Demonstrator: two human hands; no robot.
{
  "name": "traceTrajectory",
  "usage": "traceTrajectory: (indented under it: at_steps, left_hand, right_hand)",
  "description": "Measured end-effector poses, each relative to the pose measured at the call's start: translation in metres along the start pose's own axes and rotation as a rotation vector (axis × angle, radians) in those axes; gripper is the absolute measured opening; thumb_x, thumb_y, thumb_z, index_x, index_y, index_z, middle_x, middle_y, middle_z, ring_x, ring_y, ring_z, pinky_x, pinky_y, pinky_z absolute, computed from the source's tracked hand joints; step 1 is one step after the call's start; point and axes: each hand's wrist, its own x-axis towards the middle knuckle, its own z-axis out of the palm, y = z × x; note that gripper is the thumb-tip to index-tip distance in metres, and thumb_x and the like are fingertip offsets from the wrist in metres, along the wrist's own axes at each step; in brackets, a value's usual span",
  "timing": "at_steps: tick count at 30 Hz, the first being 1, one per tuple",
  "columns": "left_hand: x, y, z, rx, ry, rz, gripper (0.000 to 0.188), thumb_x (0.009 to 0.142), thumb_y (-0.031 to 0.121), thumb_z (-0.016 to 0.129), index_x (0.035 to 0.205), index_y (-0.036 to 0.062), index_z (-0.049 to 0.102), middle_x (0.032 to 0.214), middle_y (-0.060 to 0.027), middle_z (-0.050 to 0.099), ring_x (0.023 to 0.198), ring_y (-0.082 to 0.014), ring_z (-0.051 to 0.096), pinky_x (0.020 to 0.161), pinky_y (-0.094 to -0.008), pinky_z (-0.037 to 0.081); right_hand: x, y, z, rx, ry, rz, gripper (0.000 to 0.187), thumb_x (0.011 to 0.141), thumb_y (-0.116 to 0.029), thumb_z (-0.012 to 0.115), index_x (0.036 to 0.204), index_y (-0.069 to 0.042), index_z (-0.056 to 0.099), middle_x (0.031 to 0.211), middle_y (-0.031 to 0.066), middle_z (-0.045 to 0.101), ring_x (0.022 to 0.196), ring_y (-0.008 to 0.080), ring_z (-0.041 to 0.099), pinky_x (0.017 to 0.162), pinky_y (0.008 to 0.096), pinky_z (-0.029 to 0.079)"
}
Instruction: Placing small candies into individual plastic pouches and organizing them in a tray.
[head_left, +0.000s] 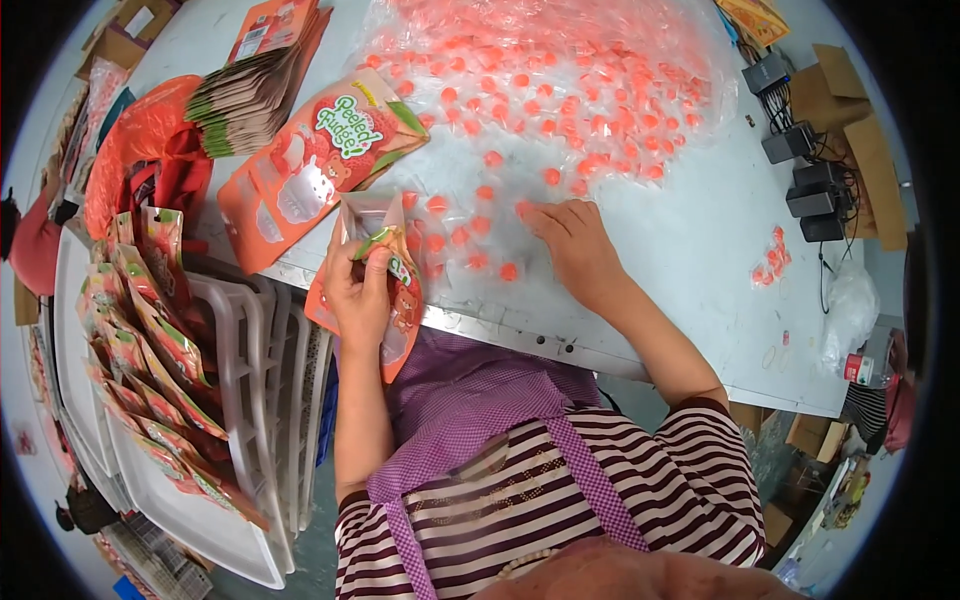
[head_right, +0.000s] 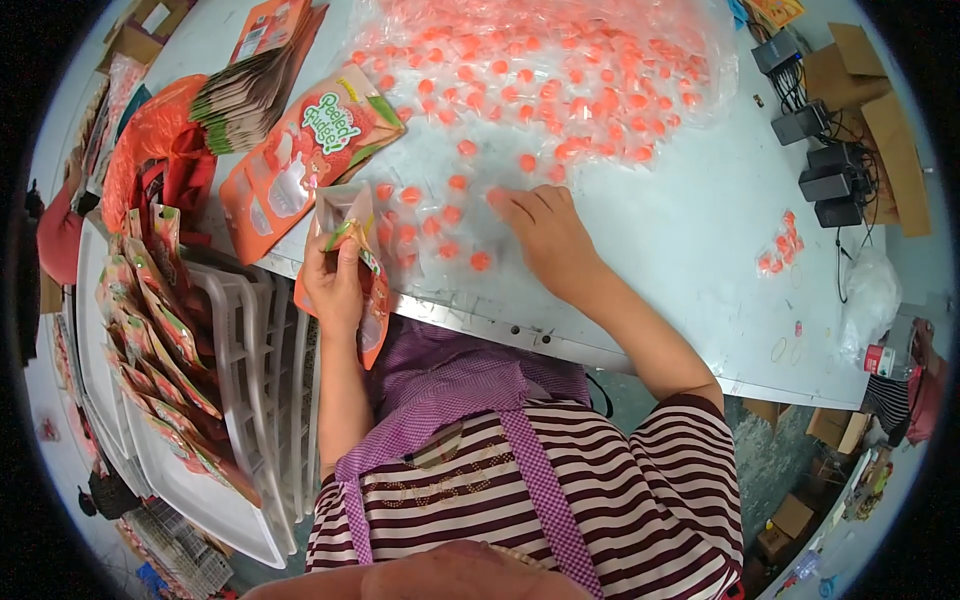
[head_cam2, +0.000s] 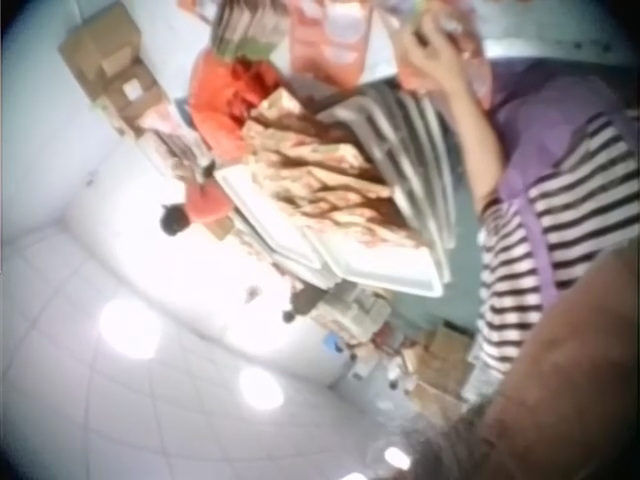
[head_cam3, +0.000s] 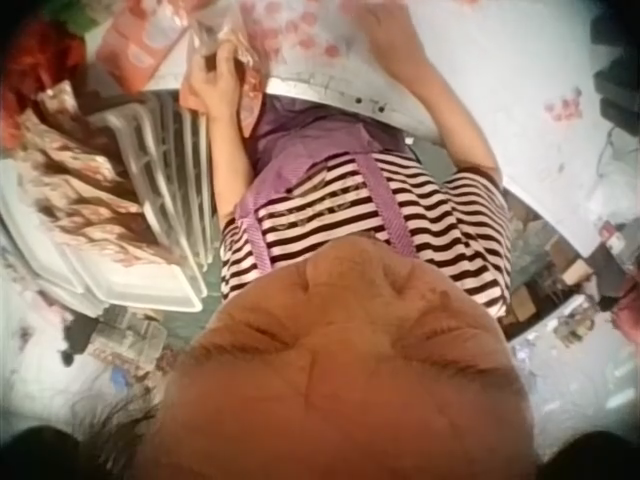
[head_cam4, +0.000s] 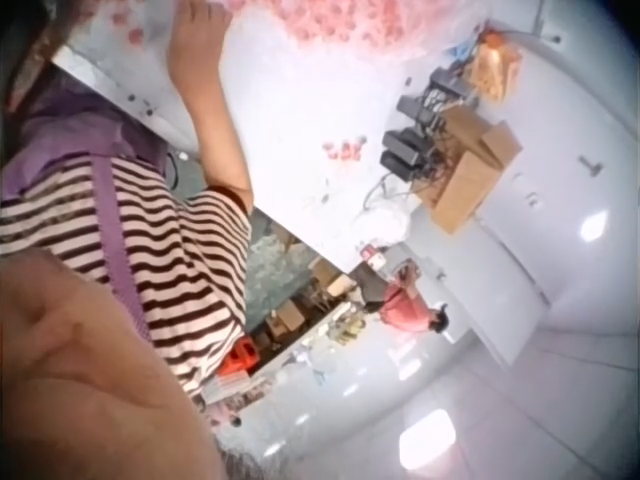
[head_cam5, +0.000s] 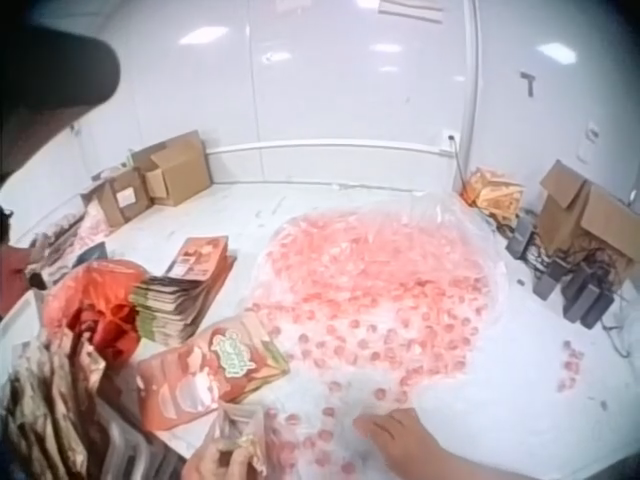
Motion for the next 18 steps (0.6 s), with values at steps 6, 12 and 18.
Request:
traceTrajectory:
  at_steps: [6,12,18]
  left_hand:
    - [0.001,0.000,0.001,0.020,0.001,0.028,0.015,0.082,0.011,0.064,0.084,-0.0023,0.056,0.116,-0.0133,0.054,0.073,-0.0099,0.050,0.062,-0.0223,0.040]
    - [0.001,-0.003,0.001,0.008,-0.013,0.028,0.015,0.083,0.011,0.064,0.083,-0.0018,0.055,0.102,-0.0092,0.055,0.071,-0.0092,0.049,0.061,-0.0218,0.040]
    - [0.000,0.004,0.003,0.016,-0.016,0.030,0.015,0.083,0.011,0.064,0.083,-0.0015,0.056,0.094,-0.0070,0.053,0.073,-0.0100,0.049,0.063,-0.0225,0.040]
  right_hand:
    - [0.011,0.011,-0.003,0.110,0.097,0.166,0.033,0.079,-0.010,0.061,0.111,-0.005,0.056,0.115,0.0123,0.054,0.097,0.0273,0.051,0.084,0.0361,0.042]
    - [0.048,0.006,0.004,-0.217,-0.135,0.127,0.042,0.083,-0.017,0.058,0.122,-0.007,0.048,0.116,0.0132,0.051,0.097,0.0284,0.050,0.082,0.0385,0.044]
    - [0.065,-0.002,0.009,-0.313,-0.296,0.124,0.048,0.076,-0.006,0.055,0.123,-0.007,0.047,0.105,0.0123,0.053,0.094,0.0278,0.050,0.077,0.0386,0.046]
